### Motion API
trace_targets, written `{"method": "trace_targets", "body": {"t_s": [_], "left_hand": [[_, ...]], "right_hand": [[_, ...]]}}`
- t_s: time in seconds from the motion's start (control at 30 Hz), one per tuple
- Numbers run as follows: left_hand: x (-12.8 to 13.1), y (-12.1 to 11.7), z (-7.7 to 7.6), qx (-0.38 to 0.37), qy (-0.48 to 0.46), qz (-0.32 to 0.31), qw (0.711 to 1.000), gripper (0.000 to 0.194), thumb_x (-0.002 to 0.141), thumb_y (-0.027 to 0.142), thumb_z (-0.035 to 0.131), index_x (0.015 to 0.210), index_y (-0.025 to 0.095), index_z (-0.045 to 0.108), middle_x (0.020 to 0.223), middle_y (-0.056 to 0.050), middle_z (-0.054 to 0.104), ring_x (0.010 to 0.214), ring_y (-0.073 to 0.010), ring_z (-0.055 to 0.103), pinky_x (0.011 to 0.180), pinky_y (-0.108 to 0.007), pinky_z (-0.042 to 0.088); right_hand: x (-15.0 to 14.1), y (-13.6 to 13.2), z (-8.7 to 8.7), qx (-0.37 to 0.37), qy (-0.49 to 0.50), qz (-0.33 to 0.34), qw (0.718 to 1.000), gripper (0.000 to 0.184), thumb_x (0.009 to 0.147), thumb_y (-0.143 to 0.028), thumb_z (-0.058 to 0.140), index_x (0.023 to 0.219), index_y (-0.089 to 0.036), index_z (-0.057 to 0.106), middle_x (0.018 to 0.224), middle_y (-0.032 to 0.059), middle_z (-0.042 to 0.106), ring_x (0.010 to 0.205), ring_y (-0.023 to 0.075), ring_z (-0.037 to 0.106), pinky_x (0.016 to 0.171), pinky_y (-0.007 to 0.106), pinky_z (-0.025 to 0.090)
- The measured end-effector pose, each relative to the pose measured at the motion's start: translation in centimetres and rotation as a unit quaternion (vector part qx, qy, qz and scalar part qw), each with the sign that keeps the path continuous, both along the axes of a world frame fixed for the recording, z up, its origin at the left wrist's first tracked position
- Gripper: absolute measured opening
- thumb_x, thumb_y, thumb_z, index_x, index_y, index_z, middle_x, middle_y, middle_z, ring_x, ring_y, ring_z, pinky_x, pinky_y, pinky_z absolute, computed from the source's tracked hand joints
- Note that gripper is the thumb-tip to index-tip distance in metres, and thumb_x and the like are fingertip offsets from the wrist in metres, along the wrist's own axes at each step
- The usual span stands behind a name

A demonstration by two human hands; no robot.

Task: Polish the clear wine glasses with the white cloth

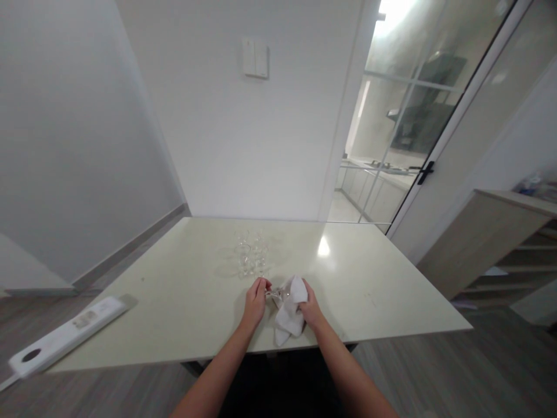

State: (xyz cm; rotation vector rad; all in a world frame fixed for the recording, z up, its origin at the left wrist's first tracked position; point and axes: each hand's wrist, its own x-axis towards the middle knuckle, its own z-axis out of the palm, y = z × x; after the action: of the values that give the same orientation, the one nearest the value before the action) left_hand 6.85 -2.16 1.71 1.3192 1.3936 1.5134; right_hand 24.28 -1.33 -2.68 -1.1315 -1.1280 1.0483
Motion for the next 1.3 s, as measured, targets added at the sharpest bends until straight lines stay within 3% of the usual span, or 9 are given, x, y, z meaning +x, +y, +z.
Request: {"method": "trace_targets", "body": {"t_s": [0.27,0.43,0.7,0.83,1.03,1.3], "left_hand": [[-0.1,0.3,-0.4,-0.005,0.010,-0.007,1.000,0.040,0.087,0.052,0.042,0.069,0.020,0.058,0.057,0.000,0.054,0.056,-0.0160,0.052,0.049,-0.025,0.040],[-0.2,0.3,-0.5,0.001,0.010,-0.010,1.000,0.040,0.087,0.052,0.042,0.070,0.019,0.058,0.059,-0.001,0.055,0.056,-0.0158,0.052,0.049,-0.025,0.039],[-0.1,0.2,-0.2,-0.011,0.006,-0.008,1.000,0.042,0.086,0.055,0.042,0.069,0.020,0.057,0.059,-0.001,0.055,0.054,-0.0158,0.050,0.048,-0.025,0.037],[0.0,0.1,-0.1,-0.011,0.005,-0.007,1.000,0.041,0.086,0.055,0.043,0.069,0.020,0.057,0.058,0.000,0.054,0.054,-0.0157,0.050,0.048,-0.025,0.037],[-0.1,0.2,-0.1,-0.006,0.008,-0.008,1.000,0.040,0.086,0.052,0.043,0.068,0.020,0.057,0.058,-0.001,0.054,0.055,-0.0159,0.051,0.048,-0.025,0.038],[0.0,0.2,0.0,-0.008,0.011,-0.004,1.000,0.041,0.086,0.054,0.042,0.067,0.020,0.057,0.058,-0.001,0.054,0.054,-0.0159,0.051,0.048,-0.025,0.038]], "right_hand": [[-0.2,-0.4,1.4,0.019,0.010,0.033,0.999,0.052,0.056,-0.020,0.061,0.108,-0.019,0.066,0.117,0.0085,0.067,0.113,0.0270,0.059,0.104,0.042,0.042],[-0.3,-0.3,1.0,0.003,0.011,0.006,1.000,0.057,0.055,-0.020,0.062,0.112,-0.019,0.064,0.122,0.0099,0.065,0.119,0.0282,0.056,0.108,0.044,0.037],[-0.4,-0.1,0.4,0.011,0.009,0.013,1.000,0.058,0.055,-0.020,0.061,0.113,-0.019,0.063,0.121,0.0105,0.065,0.117,0.0281,0.057,0.106,0.044,0.039],[-0.3,-0.1,0.6,0.007,0.007,0.005,1.000,0.058,0.054,-0.019,0.061,0.112,-0.018,0.064,0.121,0.0100,0.065,0.118,0.0283,0.056,0.107,0.044,0.038],[-0.4,-0.3,1.3,0.031,-0.005,0.048,0.998,0.047,0.059,-0.019,0.058,0.106,-0.020,0.067,0.109,0.0071,0.070,0.105,0.0263,0.062,0.101,0.041,0.044],[-0.4,-0.3,1.4,0.029,0.004,0.037,0.999,0.049,0.058,-0.018,0.059,0.106,-0.021,0.067,0.110,0.0068,0.070,0.106,0.0262,0.062,0.100,0.040,0.045]]}}
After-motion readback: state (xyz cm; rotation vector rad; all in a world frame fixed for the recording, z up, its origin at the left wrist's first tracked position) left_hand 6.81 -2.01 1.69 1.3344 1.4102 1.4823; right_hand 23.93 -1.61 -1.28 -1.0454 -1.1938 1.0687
